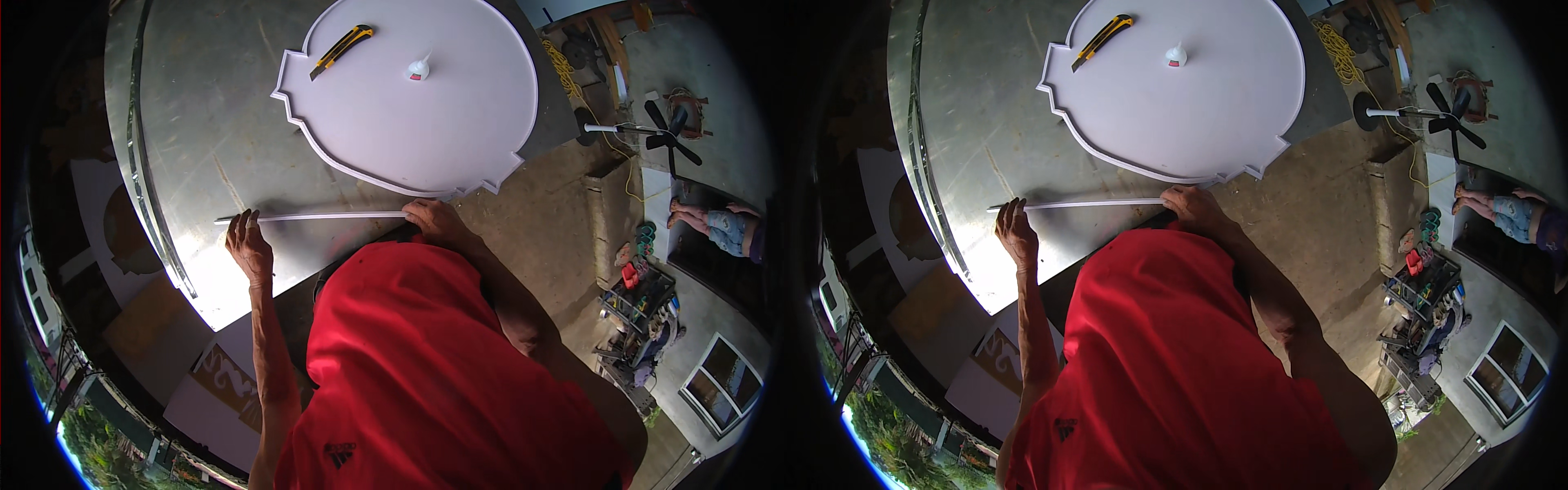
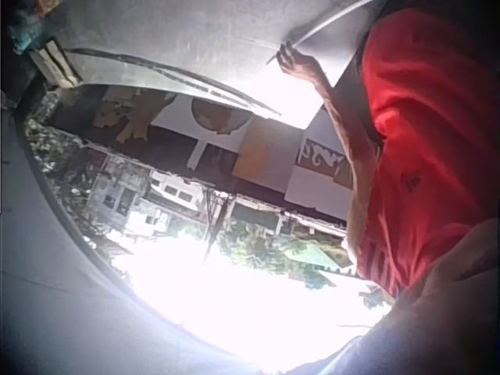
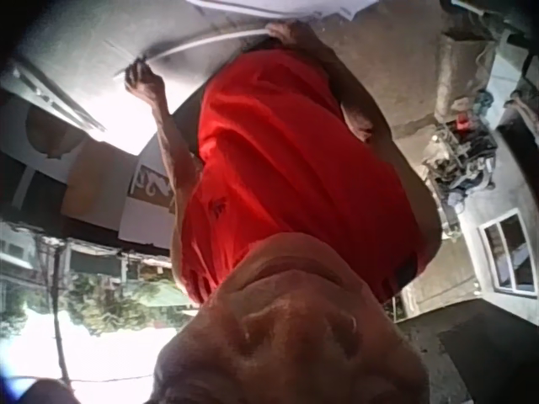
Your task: The person applies glue to the edges of a white plastic shape and attaches a thin white strip along the perimeter. They use a utility knife to trim the excess strip and smooth the joints by hand. The process involves repeated gluing, cutting, and pressing to secure the trim around the object.
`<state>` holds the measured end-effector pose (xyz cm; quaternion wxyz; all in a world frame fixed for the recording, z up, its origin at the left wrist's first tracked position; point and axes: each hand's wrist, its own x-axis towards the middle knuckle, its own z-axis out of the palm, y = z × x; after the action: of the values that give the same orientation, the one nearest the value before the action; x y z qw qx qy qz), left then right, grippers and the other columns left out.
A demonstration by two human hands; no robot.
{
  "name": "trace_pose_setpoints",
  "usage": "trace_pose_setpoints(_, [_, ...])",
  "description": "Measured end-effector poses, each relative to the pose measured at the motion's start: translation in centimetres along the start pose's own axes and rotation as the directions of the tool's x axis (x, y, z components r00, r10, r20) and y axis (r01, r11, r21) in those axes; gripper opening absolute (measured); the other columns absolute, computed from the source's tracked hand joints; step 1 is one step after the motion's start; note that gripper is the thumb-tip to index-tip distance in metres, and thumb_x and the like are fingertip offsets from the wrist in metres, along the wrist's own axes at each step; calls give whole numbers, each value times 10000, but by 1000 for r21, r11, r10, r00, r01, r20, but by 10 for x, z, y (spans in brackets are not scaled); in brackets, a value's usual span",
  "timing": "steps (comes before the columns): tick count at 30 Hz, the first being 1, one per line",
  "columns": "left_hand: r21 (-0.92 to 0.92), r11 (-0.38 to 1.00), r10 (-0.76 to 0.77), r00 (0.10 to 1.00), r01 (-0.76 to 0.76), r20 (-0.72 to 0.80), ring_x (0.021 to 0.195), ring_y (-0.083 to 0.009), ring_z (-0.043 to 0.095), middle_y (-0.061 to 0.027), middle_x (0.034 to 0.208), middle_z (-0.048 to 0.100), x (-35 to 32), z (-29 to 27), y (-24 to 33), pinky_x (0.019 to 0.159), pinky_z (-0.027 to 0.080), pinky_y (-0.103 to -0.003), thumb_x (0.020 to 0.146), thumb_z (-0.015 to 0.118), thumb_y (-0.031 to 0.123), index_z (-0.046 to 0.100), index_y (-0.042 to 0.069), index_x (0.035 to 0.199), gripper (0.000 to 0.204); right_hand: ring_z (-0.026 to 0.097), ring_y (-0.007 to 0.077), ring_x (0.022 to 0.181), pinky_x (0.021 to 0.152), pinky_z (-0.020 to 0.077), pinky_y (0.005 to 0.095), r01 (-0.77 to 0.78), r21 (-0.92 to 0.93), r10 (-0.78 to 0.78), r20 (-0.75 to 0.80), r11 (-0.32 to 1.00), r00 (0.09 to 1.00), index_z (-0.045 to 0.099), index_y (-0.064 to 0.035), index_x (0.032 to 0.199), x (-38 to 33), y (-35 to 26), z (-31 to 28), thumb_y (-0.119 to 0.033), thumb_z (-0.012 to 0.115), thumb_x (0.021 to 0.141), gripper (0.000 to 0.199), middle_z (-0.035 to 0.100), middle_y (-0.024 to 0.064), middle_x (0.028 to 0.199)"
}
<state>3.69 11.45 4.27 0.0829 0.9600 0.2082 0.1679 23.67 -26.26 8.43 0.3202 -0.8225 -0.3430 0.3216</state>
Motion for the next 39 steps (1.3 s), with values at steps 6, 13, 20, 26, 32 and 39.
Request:
trace_pose_setpoints(6, [-275, 945, -198, 979, 177, -51, 1016, -310, 665, -112, 1101, 744, 29, 6, 47, 907, 532, -411, 932, 692, 65, 753, 80, 1157, 234, 658, 391, 1002, 877, 527, 485, 60, 113, -56, -33, 992, 998, 666, -12, 1204, 20, -13, 23, -111, 613, 984, 247, 680, 194, 1078])
trace_pose_setpoints(13, [-512, 849, -133, 991, 129, 29, 982, -331, 666, -120, 1117, 728, 50, 24, 80, 845, 537, -435, 877, 734, 58, 724, 76, 1131, 255, 677, 321, 997, 869, 549, 421, 224, -76, -236, -371, 972, 898, 654, -30, 1229, 48, -12, 16, -36, 634, 961, 269, 688, 157, 1118])
trace_pose_setpoints(20, [-669, 665, -241, 943, 332, 229, 863, -273, 716, -125, 1028, 753, 34, 32, 101, 743, 573, -370, 894, 726, 73, 765, 43, 1086, 198, 647, 168, 834, 745, 561, 326, -25, 376, 280, -643, 926, 713, 587, -52, 1277, 100, 57, -45, -36, 771, 877, 441, 669, 94, 1116])
trace_pose_setpoints(26, [-682, 568, -344, 885, 461, 313, 835, -244, 752, -147, 1011, 765, 48, 31, 100, 757, 591, -345, 893, 727, 94, 772, 27, 1114, 236, 658, 185, 873, 710, 609, 313, -44, 440, 332, -604, 897, 724, 503, -47, 1430, 161, 67, -98, -51, 829, 827, 685, 564, 124, 1336])
trace_pose_setpoints(32, [-669, 531, -310, 855, 519, 416, 857, -246, 757, -152, 1023, 771, 69, 38, 109, 788, 595, -340, 895, 726, 111, 769, 34, 1138, 259, 666, 151, 797, 628, 595, 294, 3, 485, 298, -543, 874, 785, 552, -78, 1397, 201, 81, -110, -92, 837, 827, 637, 631, 92, 1217])
trace_pose_setpoints(39, [-672, 611, -278, 909, 417, 312, 750, -283, 717, -157, 937, 740, 107, 46, 123, 711, 568, -381, 897, 702, 69, 774, 50, 1099, 215, 638, 104, 711, 572, 557, 272, -109, 461, 351, -481, 881, 804, 706, -88, 1188, 213, 60, -117, -159, 836, 859, 361, 686, 44, 964])
